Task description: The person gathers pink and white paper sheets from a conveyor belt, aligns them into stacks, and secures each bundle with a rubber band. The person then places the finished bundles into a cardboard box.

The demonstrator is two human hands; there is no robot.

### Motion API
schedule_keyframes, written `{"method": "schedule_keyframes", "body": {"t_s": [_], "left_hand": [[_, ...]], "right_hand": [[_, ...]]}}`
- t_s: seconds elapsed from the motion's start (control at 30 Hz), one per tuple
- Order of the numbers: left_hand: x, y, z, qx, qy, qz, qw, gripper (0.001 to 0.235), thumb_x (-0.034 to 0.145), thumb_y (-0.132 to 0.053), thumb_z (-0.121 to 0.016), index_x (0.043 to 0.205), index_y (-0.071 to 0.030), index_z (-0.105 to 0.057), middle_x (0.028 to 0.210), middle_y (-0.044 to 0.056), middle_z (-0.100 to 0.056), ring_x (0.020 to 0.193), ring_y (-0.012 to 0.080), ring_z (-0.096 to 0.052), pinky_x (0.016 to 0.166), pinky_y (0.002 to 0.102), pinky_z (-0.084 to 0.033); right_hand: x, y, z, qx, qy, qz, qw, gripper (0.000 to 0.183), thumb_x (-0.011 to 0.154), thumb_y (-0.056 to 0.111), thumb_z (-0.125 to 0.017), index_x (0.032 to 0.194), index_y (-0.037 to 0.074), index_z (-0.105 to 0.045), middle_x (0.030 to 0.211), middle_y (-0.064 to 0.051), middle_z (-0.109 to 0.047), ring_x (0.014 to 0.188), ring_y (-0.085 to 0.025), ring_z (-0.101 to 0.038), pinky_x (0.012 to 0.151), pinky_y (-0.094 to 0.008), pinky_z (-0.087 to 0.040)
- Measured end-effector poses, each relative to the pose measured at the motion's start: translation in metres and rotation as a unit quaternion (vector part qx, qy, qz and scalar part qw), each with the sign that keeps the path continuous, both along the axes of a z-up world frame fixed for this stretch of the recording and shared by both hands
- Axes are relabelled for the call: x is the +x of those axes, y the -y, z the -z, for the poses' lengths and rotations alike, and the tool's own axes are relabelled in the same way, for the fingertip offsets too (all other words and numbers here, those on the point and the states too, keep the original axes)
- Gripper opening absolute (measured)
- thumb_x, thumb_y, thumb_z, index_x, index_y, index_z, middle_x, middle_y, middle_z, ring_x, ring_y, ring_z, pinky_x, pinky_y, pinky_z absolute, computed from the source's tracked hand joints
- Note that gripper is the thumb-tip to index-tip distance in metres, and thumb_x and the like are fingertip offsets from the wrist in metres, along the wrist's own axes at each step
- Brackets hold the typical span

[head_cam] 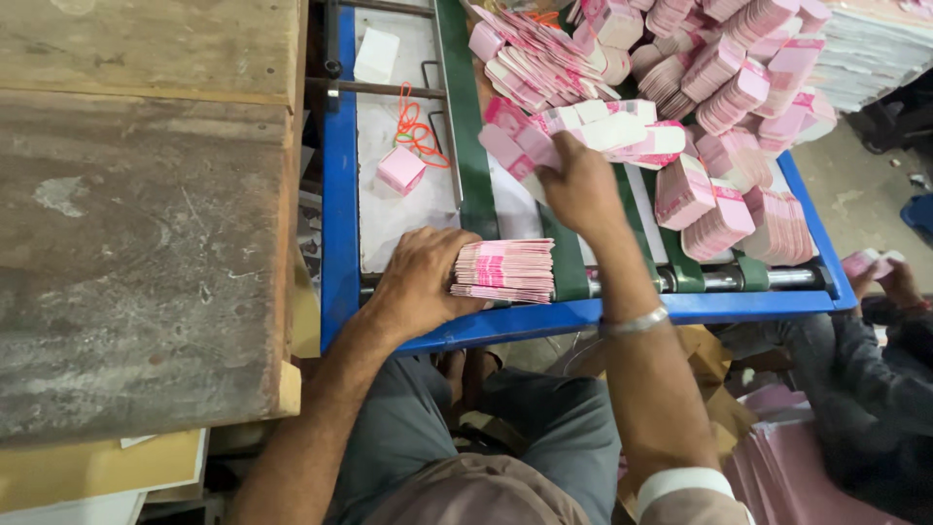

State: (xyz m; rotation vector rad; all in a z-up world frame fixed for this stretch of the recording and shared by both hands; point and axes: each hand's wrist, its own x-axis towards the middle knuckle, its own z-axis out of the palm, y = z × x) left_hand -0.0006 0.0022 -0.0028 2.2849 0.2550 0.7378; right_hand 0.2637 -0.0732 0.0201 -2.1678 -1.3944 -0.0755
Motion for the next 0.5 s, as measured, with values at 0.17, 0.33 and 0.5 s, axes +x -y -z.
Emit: {"method": "schedule_keyframes", "body": {"t_s": [0.17,0.33,0.5], "left_hand": [[0.002,0.000,0.006,0.004,-0.007,0.013,1.000,0.064,0.060,-0.029,-0.093,0.114,-0.009,-0.067,0.103,0.012,-0.070,0.102,0.0348,-0.063,0.095,0.047,-0.044],[0.001,-0.001,0.006,0.003,0.004,0.044,0.999,0.064,0.060,-0.028,-0.094,0.114,-0.007,-0.066,0.103,0.011,-0.070,0.102,0.0342,-0.064,0.096,0.046,-0.044],[0.005,-0.001,-0.006,0.013,-0.033,0.063,0.997,0.067,0.058,-0.028,-0.093,0.117,-0.008,-0.068,0.119,0.011,-0.067,0.118,0.0325,-0.059,0.105,0.046,-0.043]], "right_hand": [[-0.003,0.042,-0.023,-0.082,-0.032,-0.012,0.996,0.039,0.085,0.015,-0.071,0.120,0.000,-0.064,0.095,-0.028,-0.068,0.087,-0.047,-0.067,0.079,-0.051,-0.052],[-0.003,0.053,-0.014,-0.036,0.036,-0.122,0.991,0.041,0.085,0.009,-0.073,0.121,-0.005,-0.060,0.104,-0.030,-0.068,0.097,-0.050,-0.063,0.080,-0.050,-0.050],[-0.014,0.068,-0.038,-0.129,-0.109,-0.081,0.982,0.036,0.086,0.013,-0.070,0.119,0.001,-0.061,0.098,-0.025,-0.069,0.093,-0.041,-0.068,0.081,-0.044,-0.051]]}}
